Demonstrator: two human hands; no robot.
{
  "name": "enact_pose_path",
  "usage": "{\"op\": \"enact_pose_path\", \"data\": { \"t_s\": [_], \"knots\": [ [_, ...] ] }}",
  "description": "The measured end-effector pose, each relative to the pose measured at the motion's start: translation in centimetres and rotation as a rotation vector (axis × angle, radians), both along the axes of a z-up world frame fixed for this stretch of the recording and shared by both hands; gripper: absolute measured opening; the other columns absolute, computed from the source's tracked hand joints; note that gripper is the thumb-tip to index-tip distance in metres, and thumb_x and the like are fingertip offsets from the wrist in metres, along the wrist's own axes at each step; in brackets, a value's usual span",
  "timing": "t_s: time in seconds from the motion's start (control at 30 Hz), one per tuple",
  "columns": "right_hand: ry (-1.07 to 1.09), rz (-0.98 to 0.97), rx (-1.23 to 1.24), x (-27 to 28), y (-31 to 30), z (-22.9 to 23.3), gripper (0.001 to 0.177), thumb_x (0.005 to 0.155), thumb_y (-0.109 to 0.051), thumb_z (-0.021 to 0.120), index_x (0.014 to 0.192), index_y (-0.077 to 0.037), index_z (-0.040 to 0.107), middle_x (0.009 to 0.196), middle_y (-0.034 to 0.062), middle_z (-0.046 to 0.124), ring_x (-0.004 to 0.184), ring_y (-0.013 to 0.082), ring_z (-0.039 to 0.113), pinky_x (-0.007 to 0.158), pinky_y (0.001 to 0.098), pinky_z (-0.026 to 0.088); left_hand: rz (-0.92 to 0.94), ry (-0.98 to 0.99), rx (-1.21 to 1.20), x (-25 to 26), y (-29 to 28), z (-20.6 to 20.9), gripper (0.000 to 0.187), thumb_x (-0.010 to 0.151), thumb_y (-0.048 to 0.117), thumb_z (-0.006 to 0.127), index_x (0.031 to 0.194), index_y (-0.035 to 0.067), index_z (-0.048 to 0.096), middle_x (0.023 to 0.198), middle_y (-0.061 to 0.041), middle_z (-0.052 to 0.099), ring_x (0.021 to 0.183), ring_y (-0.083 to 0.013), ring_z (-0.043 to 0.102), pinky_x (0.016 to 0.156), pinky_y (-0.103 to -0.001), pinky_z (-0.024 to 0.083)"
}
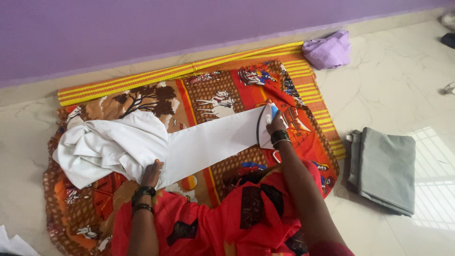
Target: The person irons a white shirt laid out on a patterned mat on the floor. They use a handheld electric iron to smooth the shirt sleeve and body, repeatedly moving the iron back and forth while holding the fabric with the other hand.
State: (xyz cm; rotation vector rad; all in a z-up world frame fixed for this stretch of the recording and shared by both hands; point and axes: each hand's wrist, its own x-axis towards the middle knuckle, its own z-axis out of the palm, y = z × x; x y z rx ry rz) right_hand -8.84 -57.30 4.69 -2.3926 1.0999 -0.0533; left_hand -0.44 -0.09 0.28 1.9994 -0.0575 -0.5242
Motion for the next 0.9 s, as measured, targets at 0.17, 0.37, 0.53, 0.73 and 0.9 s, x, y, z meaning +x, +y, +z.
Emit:
{"op": "enact_pose_path", "data": {
  "t_s": [0.17, 0.37, 0.53, 0.73, 0.9],
  "knots": [
    [-0.052, 0.237, -0.011, 0.2, 5.0, -1.8, 0.101, 0.081, -0.018, 0.069, 0.161, -0.010, 0.007, 0.121, 0.0340, 0.062, 0.108, 0.0511, 0.064, 0.096, 0.0551, 0.052, -0.027, -0.002, 0.007, 0.0, -0.1, 0.3, 0.085, 0.102, 0.065, 0.028, 0.130, -0.005, 0.066, 0.125, -0.025, 0.071, 0.112, -0.0345, 0.070, 0.101, -0.043, 0.051],
    [-0.056, 0.452, 0.065, 1.0, 13.2, -2.8, 0.099, 0.080, -0.011, 0.064, 0.163, -0.015, 0.011, 0.124, 0.0324, 0.061, 0.107, 0.0479, 0.066, 0.095, 0.0532, 0.053, -0.022, 0.011, 0.018, -0.2, 0.2, 0.1, 0.089, 0.100, 0.069, 0.027, 0.131, -0.005, 0.065, 0.127, -0.025, 0.069, 0.114, -0.0353, 0.069, 0.101, -0.044, 0.051],
    [-0.007, 0.497, 0.014, 1.5, 15.6, -2.8, 0.095, 0.083, -0.010, 0.061, 0.165, -0.016, 0.011, 0.125, 0.0287, 0.061, 0.108, 0.0453, 0.066, 0.094, 0.0534, 0.054, -0.023, 0.028, 0.036, 0.3, 0.3, -0.5, 0.091, 0.099, 0.072, 0.026, 0.131, -0.004, 0.065, 0.126, -0.023, 0.069, 0.111, -0.0342, 0.069, 0.100, -0.044, 0.051],
    [-0.007, 0.308, 0.003, 3.4, 12.2, -3.5, 0.096, 0.083, -0.011, 0.063, 0.163, -0.016, 0.010, 0.124, 0.0285, 0.060, 0.107, 0.0457, 0.065, 0.093, 0.0540, 0.054, 0.007, 0.012, -0.016, 0.3, 0.5, -1.8, 0.086, 0.101, 0.068, 0.031, 0.126, -0.005, 0.067, 0.120, -0.023, 0.071, 0.108, -0.0331, 0.070, 0.098, -0.043, 0.053],
    [0.027, 0.135, -0.128, 3.5, 7.5, -3.3, 0.094, 0.086, -0.018, 0.065, 0.163, -0.018, 0.010, 0.122, 0.0261, 0.061, 0.108, 0.0449, 0.065, 0.092, 0.0566, 0.053, -0.005, -0.042, 0.030, 0.1, 0.9, -2.2, 0.084, 0.102, 0.066, 0.030, 0.123, -0.004, 0.071, 0.114, -0.021, 0.073, 0.106, -0.0308, 0.070, 0.099, -0.041, 0.051]
  ]
}}
